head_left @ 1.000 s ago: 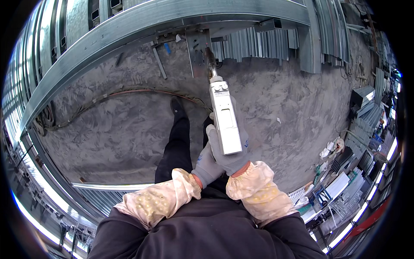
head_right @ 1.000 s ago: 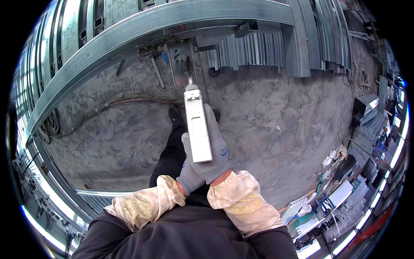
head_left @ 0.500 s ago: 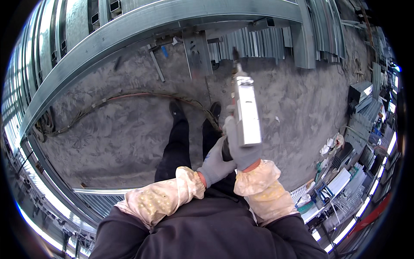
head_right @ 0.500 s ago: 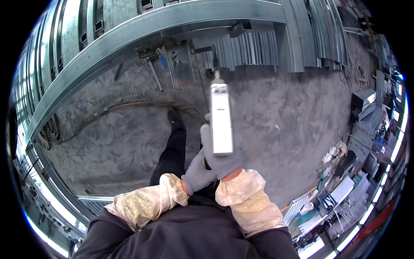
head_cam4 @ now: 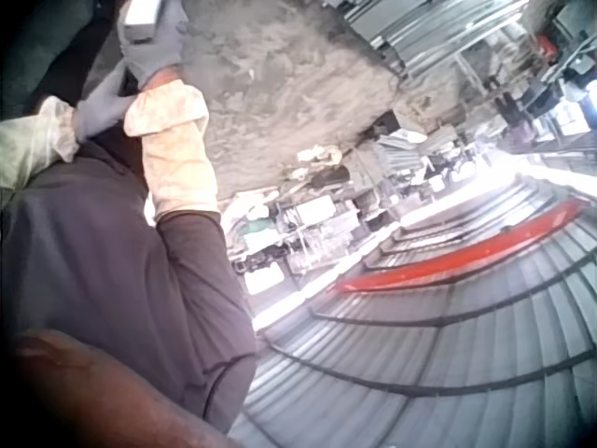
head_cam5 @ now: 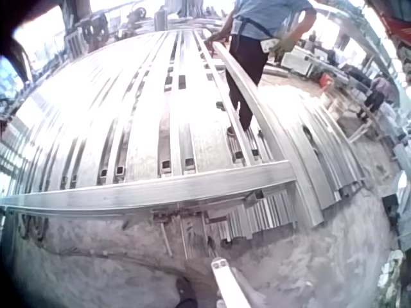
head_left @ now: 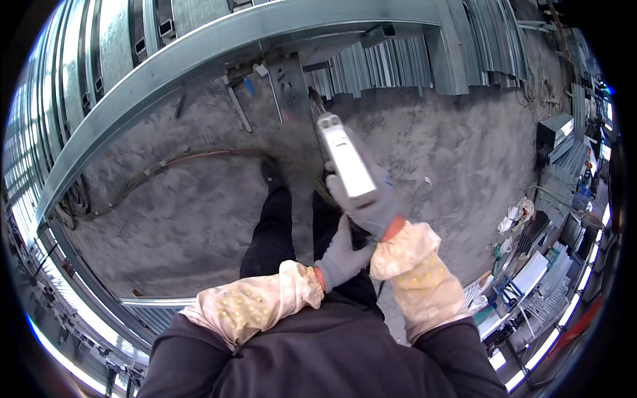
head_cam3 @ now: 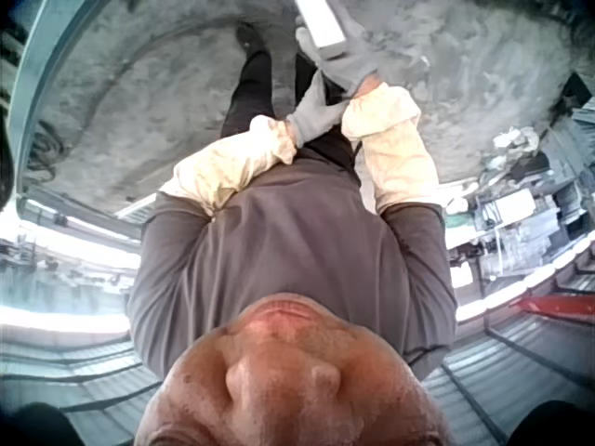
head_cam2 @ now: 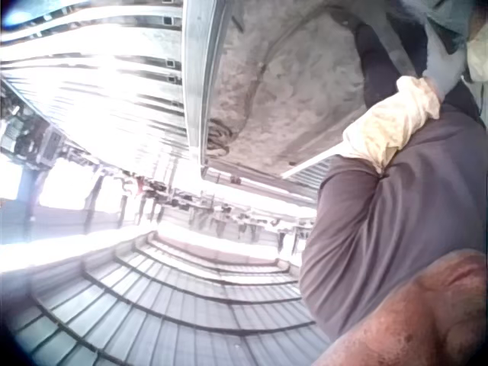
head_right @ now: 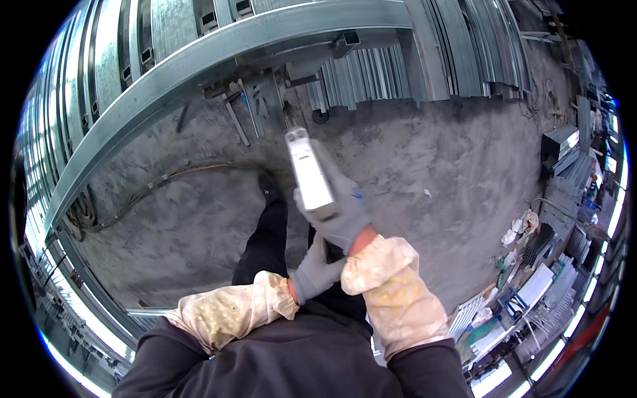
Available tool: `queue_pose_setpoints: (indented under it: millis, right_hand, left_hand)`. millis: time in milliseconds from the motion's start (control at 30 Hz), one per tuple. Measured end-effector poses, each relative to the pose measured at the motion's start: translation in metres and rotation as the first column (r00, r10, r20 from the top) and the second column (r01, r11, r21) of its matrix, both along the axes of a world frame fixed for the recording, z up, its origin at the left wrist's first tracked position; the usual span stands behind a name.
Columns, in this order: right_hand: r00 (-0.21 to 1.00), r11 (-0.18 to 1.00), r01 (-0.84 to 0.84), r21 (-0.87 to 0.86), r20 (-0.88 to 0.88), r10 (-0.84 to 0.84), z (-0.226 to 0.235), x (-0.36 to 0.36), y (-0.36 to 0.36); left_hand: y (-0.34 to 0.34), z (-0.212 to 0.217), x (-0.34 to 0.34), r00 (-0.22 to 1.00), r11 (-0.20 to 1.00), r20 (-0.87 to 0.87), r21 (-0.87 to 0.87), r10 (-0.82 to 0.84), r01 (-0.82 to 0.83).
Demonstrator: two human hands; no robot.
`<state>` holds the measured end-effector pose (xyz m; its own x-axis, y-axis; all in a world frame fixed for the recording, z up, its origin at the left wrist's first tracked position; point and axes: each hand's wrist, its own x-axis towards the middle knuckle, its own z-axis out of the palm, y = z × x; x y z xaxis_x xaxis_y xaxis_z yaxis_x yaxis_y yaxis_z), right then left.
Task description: The person welds metal frame components using a handheld welding gun. They adjust the welding machine settings, position the frame, and weld multiple joints while wearing protective gloves and sleeves.
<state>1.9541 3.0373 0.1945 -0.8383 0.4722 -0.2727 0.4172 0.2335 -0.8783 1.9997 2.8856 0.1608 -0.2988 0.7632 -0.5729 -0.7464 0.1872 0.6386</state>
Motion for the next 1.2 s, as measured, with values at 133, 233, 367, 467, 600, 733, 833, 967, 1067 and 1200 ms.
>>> queue_pose_setpoints:
  millis: [133,233,367,467,600,733,833,967,1067,1200]
  right_hand:
    - [0.974,0.942,0.218,-0.255,-0.004,-0.227,0.02,0.037,-0.003]
    - [0.979,0.952,0.186,-0.243,-0.038,-0.201,0.057,0.058,-0.007]
    - [0.979,0.95,0.148,-0.274,-0.098,-0.18,0.111,0.071,-0.019]
    - [0.983,0.937,0.109,-0.332,-0.106,-0.152,0.15,0.085,-0.029]
    - [0.972,0.892,0.091,-0.442,-0.156,-0.177,0.185,0.108,-0.041]
    - [0.986,0.898,0.044,-0.437,-0.128,-0.111,0.202,0.137,-0.046]
    - [0.985,0.899,0.013,-0.438,-0.15,-0.088,0.199,0.151,-0.053]
    - [0.989,0.958,-0.055,-0.281,-0.147,0.013,0.208,0.154,-0.057]
    - [0.988,0.991,-0.137,-0.006,-0.076,0.136,0.227,0.144,-0.057]
    - [0.994,0.997,-0.065,0.03,-0.087,0.067,0.229,0.151,-0.065]
  left_hand:
    - [-0.016,0.006,-0.019,0.98,0.984,0.156,0.147,-0.122,0.099]
    - [-0.032,0.008,-0.05,0.981,0.994,0.194,0.108,0.005,-0.026]
    - [0.001,0.065,-0.116,0.961,0.947,0.115,0.173,0.252,-0.269]
    - [0.033,0.137,-0.146,0.94,0.905,0.116,0.256,0.32,-0.34]
    - [0.038,0.202,-0.145,0.901,0.87,0.307,0.293,0.307,-0.396]
    - [0.025,0.246,-0.132,0.929,0.891,0.252,0.299,0.271,-0.341]
    - [0.012,0.268,-0.125,0.953,0.897,0.203,0.338,0.227,-0.286]
    - [-0.005,0.291,-0.112,0.977,0.879,0.052,0.43,0.205,-0.207]
    - [-0.02,0.308,-0.112,0.993,0.872,-0.029,0.481,0.118,-0.09]
    - [-0.034,0.318,-0.114,0.988,0.789,-0.147,0.613,0.055,0.048]
